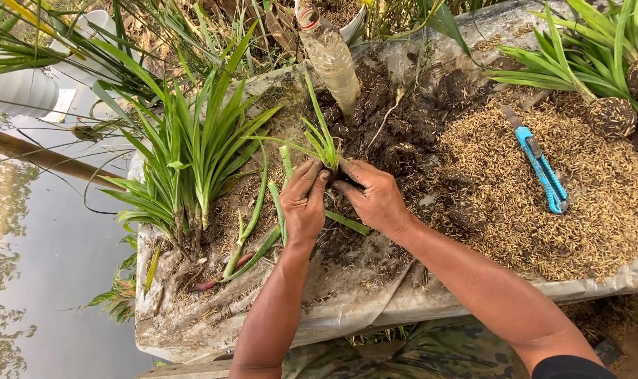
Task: The person trims the leaves of several small green plants on a work surface using a blue utility knife. They hold each plant with one hand and cut the leaves with the other, then place the trimmed pieces aside.
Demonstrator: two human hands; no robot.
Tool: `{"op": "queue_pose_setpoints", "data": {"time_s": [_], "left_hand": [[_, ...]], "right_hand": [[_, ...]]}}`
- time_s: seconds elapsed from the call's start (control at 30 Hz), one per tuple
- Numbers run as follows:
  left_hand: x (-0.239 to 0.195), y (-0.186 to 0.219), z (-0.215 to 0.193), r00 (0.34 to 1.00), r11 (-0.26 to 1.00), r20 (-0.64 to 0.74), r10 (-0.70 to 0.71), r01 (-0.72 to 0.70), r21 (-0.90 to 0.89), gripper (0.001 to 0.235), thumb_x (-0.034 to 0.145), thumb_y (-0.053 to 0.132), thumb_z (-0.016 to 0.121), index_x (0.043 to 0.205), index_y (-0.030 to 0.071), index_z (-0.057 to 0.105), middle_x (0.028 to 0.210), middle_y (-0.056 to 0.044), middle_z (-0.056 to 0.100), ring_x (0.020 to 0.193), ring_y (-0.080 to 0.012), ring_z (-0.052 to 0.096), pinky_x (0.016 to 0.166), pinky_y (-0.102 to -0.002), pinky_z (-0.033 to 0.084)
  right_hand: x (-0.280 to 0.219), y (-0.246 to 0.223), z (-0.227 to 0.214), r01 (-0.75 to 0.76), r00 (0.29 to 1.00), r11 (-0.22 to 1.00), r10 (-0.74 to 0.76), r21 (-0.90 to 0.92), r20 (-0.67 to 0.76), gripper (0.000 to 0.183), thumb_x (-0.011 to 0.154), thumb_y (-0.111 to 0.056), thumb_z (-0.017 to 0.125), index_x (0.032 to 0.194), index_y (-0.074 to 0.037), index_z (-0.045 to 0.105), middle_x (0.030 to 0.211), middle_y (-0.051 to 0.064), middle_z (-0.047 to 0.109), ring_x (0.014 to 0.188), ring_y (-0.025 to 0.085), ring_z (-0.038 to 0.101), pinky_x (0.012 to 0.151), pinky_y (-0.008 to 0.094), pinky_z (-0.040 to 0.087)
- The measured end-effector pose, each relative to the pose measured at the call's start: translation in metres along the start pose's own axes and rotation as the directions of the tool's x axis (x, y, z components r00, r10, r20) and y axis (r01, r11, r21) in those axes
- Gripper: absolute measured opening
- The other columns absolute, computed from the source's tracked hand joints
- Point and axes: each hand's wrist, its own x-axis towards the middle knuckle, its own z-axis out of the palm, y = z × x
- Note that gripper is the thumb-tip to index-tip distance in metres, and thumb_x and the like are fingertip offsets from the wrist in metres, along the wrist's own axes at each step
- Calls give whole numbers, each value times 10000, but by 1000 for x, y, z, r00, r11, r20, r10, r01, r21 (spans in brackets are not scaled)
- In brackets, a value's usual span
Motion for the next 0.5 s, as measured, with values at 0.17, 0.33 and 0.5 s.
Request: {"op": "queue_pose_setpoints", "data": {"time_s": [0.17, 0.33, 0.5], "left_hand": [[2, 9, 6, 999, 999, -41, -7, 5, -40, 269, 1033, 73, 816, 1302, 61, 812, 1257, -212, 802, 1212, -333, 762, 1044, -492, 640], [0, -9, 8, 1000, 997, -28, -5, 2, -79, 281, 1037, 94, 820, 1318, 73, 814, 1264, -205, 806, 1223, -335, 763, 1045, -495, 640], [0, -14, 1, 997, 997, -6, 81, -81, -17, 340, 1154, 96, 619, 1471, 1, 693, 1326, -248, 758, 1183, -373, 764, 978, -502, 679]], "right_hand": [[1, 1, -4, -12, 1000, 1000, 12, -27, 22, 392, 983, -42, 849, 1356, 33, 757, 1266, 274, 784, 1244, 442, 746, 1093, 598, 584], [6, 2, -8, -23, 1000, 1000, 23, -13, -22, 462, 928, -51, 915, 1344, 54, 742, 1252, 295, 775, 1243, 492, 728, 1059, 644, 584], [4, -1, -9, -60, 997, 997, 62, 37, -37, 468, 976, -66, 866, 1398, 35, 692, 1271, 285, 754, 1265, 510, 706, 1019, 662, 616]]}}
